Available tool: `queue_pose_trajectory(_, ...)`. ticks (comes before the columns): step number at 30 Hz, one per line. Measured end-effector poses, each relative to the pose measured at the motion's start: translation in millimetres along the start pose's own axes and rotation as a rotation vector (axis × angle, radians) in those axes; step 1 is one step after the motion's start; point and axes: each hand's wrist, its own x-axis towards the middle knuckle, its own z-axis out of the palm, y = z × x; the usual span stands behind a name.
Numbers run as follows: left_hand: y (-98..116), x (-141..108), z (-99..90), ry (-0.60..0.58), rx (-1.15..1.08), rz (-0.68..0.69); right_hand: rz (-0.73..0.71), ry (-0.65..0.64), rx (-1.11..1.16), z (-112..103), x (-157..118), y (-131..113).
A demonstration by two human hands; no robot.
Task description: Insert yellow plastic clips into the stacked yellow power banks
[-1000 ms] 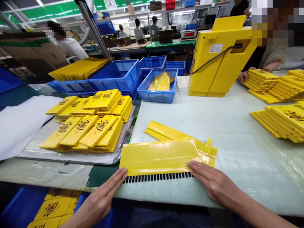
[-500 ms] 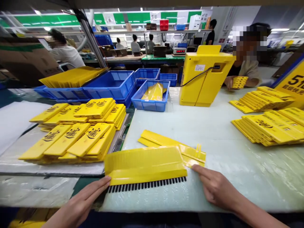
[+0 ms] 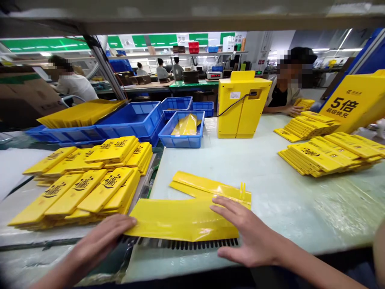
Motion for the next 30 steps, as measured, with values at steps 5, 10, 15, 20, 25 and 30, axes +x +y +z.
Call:
queue_pose_trajectory(5,12.1,124.5,-42.6,0.236,-0.129,-0.114,0.246,-0.095,0.315,-25.8,60.3,-26.8)
queue_pose_trajectory(10,15.1,257.9,-49.3,0.31,-0.23,-0.174,0.464,-0.124,0.838,-67.3,96.3,-22.2)
queue_pose_trajectory(15,2.1,357.0,-30.4,0.138,-0.182,-0.236,0.446,0.073,1.106,-77.9,111.0,11.8)
queue_pose_trajectory(20,8.4,373.1,23.0,0.146,-0.103,-0.217,0.7,0.192,1.203,-78.1,99.4,74.4)
queue_pose_trajectory(25,27.1,268.2,114.2,-0.255,-0.184,-0.051,0.95,0.302,1.008,-92.2,50.6,143.9)
queue_pose_trajectory(30,18.0,160.2,142.0,-0.714,-0.191,0.083,1.045,0.208,0.917,-84.1,12.4,166.2)
